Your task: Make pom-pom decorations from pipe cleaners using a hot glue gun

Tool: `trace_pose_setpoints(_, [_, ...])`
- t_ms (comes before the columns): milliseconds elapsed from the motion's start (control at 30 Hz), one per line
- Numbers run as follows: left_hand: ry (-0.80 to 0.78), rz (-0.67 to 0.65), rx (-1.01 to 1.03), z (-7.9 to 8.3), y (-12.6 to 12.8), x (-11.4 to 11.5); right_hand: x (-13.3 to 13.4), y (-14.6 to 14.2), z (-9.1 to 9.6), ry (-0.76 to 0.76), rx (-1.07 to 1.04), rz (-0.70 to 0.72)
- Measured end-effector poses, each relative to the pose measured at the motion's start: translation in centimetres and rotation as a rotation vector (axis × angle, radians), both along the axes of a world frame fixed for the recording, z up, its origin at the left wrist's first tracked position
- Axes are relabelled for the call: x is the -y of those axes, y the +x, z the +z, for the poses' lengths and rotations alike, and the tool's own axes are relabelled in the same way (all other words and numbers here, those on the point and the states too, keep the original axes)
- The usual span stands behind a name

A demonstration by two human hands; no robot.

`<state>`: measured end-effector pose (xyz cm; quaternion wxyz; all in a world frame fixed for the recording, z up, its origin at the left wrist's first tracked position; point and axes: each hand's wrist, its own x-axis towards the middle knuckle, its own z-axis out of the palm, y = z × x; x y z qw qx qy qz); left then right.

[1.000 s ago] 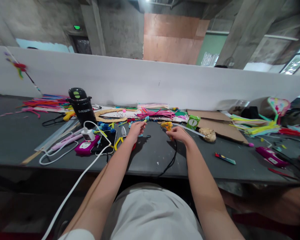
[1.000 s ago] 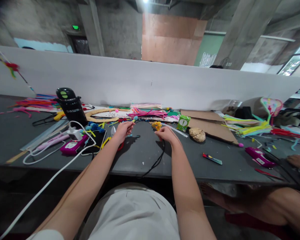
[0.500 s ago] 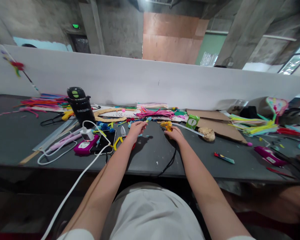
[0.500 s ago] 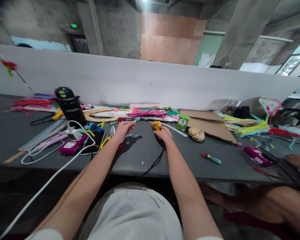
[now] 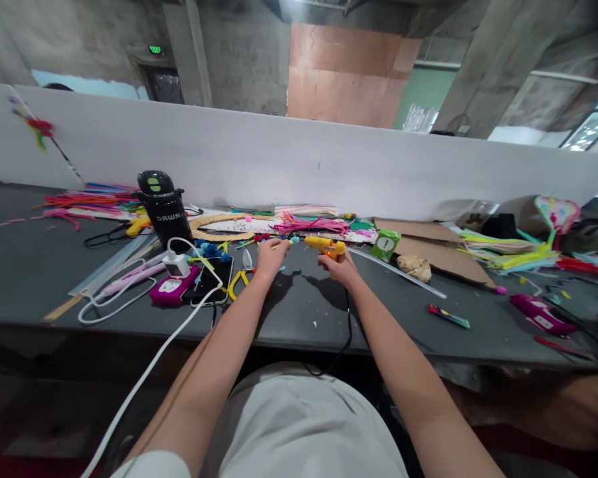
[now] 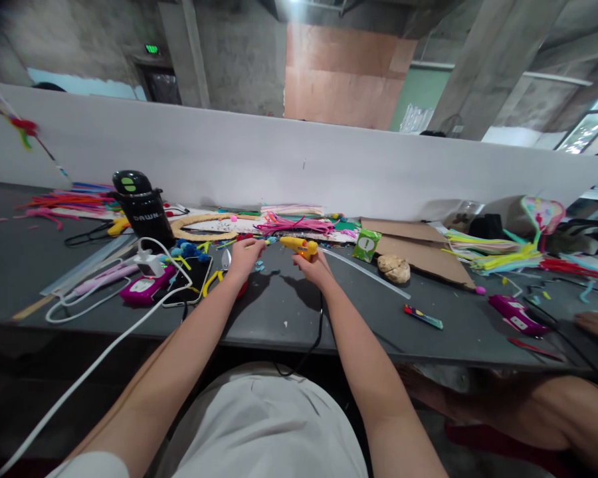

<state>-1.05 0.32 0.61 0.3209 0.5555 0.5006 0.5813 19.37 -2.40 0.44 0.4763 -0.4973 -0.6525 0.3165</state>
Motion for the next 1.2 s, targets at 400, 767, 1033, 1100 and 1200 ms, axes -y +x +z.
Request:
trace_pose_setpoints(400, [0.008,-0.034,0.016,0.37,0.16,0.45,0.66,-0.84,0.0,0.012,0.053,0.026])
trace_pose_setpoints(767, [0.013,-0.05,0.008,0.43,0.22,0.45,0.66,-0.8,-0.02,0.031,0.075,0.037])
trace_pose_setpoints(1033, [0.019,-0.049,-0.003,0.25,0.14,0.32,0.9,-0.89,0.24,-0.002,0.065,0.038])
trace_pose_setpoints(1100, [0.015,-0.05,0.007,0.22,0.15,0.3,0.89,-0.89,0.23,0.007,0.071,0.045])
trace_pose_setpoints(1200, [0.008,-0.05,0.019,0.22,0.19,0.32,1.0,-0.95,0.35,0.017,0.059,0.05])
